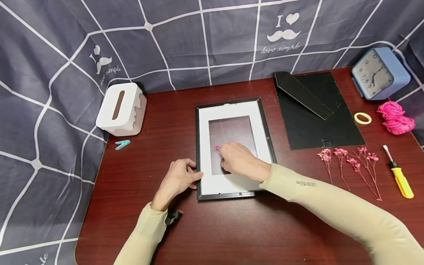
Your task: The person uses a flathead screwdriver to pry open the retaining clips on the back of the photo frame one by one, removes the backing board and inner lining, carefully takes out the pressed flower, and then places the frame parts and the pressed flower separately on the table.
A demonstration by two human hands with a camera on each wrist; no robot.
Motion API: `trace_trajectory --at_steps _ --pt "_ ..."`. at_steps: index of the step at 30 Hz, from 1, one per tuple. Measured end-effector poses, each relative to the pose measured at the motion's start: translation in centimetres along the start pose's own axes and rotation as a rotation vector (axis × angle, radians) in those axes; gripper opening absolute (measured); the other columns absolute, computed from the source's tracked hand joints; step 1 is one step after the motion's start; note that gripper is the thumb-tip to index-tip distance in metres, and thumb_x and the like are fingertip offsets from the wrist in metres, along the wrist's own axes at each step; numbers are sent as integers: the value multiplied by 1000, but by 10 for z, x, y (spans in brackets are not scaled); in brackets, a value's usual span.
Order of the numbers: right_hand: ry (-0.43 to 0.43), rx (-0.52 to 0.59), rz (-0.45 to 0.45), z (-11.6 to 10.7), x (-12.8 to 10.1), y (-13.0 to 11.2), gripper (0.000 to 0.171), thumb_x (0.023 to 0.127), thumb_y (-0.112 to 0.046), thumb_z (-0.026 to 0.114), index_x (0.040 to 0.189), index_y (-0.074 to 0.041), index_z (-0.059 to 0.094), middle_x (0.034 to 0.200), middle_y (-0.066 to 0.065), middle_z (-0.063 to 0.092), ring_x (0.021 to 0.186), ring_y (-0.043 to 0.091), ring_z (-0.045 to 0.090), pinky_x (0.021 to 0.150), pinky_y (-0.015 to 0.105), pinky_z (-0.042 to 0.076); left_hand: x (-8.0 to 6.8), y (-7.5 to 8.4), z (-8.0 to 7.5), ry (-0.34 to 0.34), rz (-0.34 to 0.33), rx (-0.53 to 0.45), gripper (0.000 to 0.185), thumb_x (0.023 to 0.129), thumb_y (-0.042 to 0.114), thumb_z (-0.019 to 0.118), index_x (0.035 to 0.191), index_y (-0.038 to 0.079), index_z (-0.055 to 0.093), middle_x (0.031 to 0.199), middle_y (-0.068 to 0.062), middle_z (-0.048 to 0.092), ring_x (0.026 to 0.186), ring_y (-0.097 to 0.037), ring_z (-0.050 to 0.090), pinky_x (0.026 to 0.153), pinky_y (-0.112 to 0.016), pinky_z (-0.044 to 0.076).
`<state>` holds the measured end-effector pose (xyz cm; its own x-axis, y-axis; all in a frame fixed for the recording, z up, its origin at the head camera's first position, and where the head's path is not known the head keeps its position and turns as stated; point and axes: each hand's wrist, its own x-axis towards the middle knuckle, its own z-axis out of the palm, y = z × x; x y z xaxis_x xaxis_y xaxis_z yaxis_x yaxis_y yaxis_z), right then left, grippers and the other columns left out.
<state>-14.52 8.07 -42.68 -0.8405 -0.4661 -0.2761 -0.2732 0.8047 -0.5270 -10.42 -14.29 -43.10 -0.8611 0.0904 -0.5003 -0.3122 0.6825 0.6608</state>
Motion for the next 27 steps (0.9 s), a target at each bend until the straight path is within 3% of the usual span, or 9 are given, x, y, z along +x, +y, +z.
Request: trace_trajectory --at_steps 5,12,17,20,27 --pt "13 19 3 -7 -6 -9 47 84 9 63 60 -21 36 63 -5 32 57 10 35 46 22 29 0 0 0 5 6 -4 38 94 12 81 126 -4 70 85 -9 74 55 -17 76 56 -30 64" --pt "54 2 -34 30 22 23 39 79 3 66 60 -21 42 63 -4 41 55 10 40 43 27 37 -1 1 0 2 13 -9 38 93 11 81 125 -5 70 84 -9 74 55 -17 76 57 -31 65" --pt "45 -8 -36 42 32 32 39 79 0 69 60 -24 44 60 -6 41 53 7 42 43 24 38 -1 1 0 1 13 -18 37 94 10 81 125 -6 70 84 -10 74 55 -18 77 57 -31 65" --pt "41 8 -40 39 29 29 39 78 0 69 59 -24 44 60 -6 40 55 8 42 45 25 38 -2 1 0 2 7 -25 37 94 10 81 125 -6 70 85 -10 73 55 -18 76 57 -31 65" --pt "-11 82 5 0 3 -3 44 85 2 73 58 -20 46 61 -7 39 55 6 40 46 20 33 -2 1 1 4 3 -32 37 94 10 81 125 -6 69 85 -10 73 55 -17 76 57 -31 65"
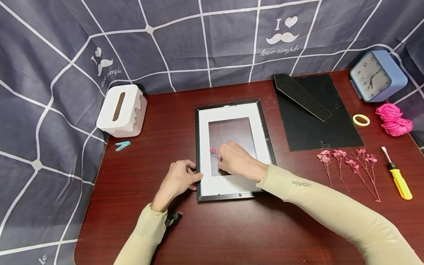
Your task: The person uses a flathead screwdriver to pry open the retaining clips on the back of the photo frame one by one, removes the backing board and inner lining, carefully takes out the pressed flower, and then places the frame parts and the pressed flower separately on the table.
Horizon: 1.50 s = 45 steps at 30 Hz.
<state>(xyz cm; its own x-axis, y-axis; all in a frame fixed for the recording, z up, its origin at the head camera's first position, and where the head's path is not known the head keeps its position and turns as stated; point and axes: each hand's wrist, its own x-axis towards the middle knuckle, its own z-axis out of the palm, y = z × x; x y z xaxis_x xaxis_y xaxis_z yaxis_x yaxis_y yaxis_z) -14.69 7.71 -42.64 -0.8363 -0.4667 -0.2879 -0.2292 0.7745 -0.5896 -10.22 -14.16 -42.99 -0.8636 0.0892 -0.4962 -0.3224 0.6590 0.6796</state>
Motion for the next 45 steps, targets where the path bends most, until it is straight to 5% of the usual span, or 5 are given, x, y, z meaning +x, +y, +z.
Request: trace_trajectory --at_steps 6,15,25,34,45 --pt "-17 27 89 -14 -11 -9 31 94 -8 76 66 -12 63 65 -4 52 57 9 47 49 19 37 0 1 0 -9 -2 3 37 94 10 81 126 -6 69 85 -10 73 55 -17 76 58 -31 65" --pt "218 111 53 -27 -36 5 12 87 -9 69 75 -11 71 72 1 69 64 13 56 62 26 45 0 1 1 -11 7 -8 38 94 9 81 126 -7 69 87 -12 73 56 -18 76 58 -32 66" --pt "307 184 121 -44 -78 27 10 91 -10 67 82 -10 72 63 -2 66 59 11 58 59 26 43 1 -2 1 -7 -9 22 41 94 12 82 129 -5 69 90 -11 74 57 -18 77 61 -31 66" --pt "388 250 252 -44 -118 67 8 92 -11 69 86 -7 72 65 -1 66 54 8 62 48 23 43 1 -2 1 -1 -10 34 40 94 13 82 129 -3 70 91 -10 73 58 -18 78 64 -31 66" --pt "341 169 400 -39 -157 130 16 94 -19 71 83 -7 69 57 -4 67 53 11 63 49 28 46 2 -1 3 -2 -17 38 42 95 14 82 131 -3 69 92 -10 73 59 -19 79 68 -31 67"
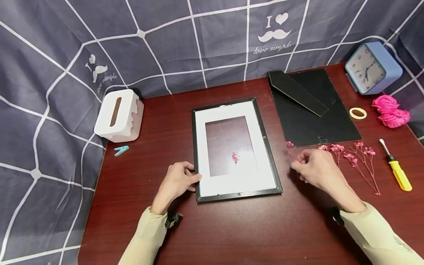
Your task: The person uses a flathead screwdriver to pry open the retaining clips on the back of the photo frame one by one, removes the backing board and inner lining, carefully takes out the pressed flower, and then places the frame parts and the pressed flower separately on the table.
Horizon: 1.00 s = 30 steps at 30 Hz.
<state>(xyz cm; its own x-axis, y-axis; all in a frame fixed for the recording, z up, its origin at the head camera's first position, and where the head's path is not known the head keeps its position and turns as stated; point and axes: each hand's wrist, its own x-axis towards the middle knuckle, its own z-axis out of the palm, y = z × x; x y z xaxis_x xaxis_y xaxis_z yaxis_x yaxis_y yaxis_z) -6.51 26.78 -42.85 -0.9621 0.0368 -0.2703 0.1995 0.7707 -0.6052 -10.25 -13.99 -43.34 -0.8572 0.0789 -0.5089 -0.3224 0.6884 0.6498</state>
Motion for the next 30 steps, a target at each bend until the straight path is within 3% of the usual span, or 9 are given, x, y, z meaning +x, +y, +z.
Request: trace_trajectory --at_steps 10,20,30 --pt "-69 -112 44 -13 2 37 22 94 -21 71 76 -9 68 55 -5 65 53 14 60 54 32 43 0 0 0 4 4 6 42 95 14 82 131 -3 69 92 -10 73 60 -19 79 69 -31 67" --pt "-98 -158 64 -16 3 44 24 94 -21 72 74 -8 69 55 -3 65 54 15 61 53 32 43 -1 -1 2 4 5 5 42 95 14 82 131 -3 69 92 -10 73 60 -19 79 67 -31 67" --pt "-73 -168 49 -18 -1 41 25 96 -22 72 75 -9 69 54 -5 64 53 15 60 54 32 41 -1 -1 2 7 14 -3 41 95 13 82 130 -4 69 92 -11 74 60 -20 79 71 -33 68"
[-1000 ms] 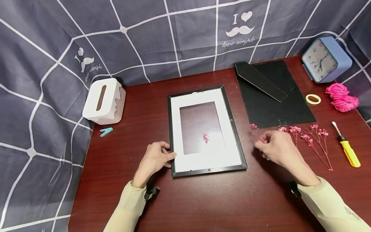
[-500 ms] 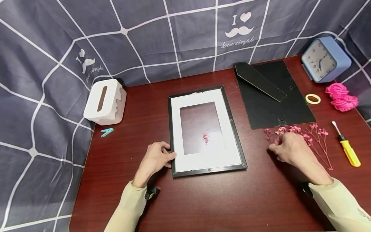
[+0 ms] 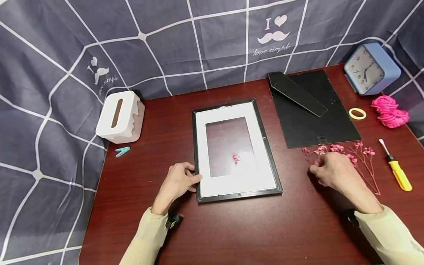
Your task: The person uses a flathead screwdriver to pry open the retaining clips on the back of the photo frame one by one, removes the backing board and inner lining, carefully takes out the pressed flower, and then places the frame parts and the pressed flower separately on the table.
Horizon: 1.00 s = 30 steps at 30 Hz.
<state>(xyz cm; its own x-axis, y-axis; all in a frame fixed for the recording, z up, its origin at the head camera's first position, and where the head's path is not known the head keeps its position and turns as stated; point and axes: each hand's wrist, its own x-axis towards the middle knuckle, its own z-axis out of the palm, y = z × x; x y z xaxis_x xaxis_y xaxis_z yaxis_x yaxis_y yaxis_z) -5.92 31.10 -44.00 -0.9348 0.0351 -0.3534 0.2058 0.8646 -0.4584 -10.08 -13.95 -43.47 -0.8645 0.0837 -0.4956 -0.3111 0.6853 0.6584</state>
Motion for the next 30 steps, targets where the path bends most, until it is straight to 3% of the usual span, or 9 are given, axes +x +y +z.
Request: trace_trajectory --at_steps 4,10,17,24,30 --pt "9 27 -13 -2 -4 -10 26 99 -26 74 81 -9 71 55 -5 65 54 14 60 54 32 41 0 0 0 3 5 -9 41 94 12 82 129 -5 69 92 -12 74 59 -20 79 69 -34 68" --pt "70 25 -125 -2 -5 -36 19 96 -24 78 89 -6 73 61 -5 66 59 12 59 57 32 40 1 -1 1 9 7 -13 39 94 12 82 128 -4 70 91 -11 74 58 -21 79 69 -33 68" --pt "66 34 -249 8 0 -72 24 95 -20 81 107 -1 73 75 1 74 68 14 63 65 33 48 -1 -2 -1 -2 -15 -6 39 94 13 82 127 -3 70 91 -11 73 58 -20 79 65 -32 67" --pt "42 40 -400 21 12 -107 15 93 -13 82 103 -3 77 76 0 71 68 12 57 63 30 46 0 -3 -2 -1 1 -6 39 94 12 81 128 -4 70 90 -11 73 58 -20 78 68 -32 68" --pt "-52 19 -465 31 29 -129 11 93 -12 82 99 -4 77 82 2 76 74 14 65 69 33 55 1 -2 -1 3 6 -9 38 94 13 81 127 -3 71 90 -10 74 58 -19 78 66 -31 67"
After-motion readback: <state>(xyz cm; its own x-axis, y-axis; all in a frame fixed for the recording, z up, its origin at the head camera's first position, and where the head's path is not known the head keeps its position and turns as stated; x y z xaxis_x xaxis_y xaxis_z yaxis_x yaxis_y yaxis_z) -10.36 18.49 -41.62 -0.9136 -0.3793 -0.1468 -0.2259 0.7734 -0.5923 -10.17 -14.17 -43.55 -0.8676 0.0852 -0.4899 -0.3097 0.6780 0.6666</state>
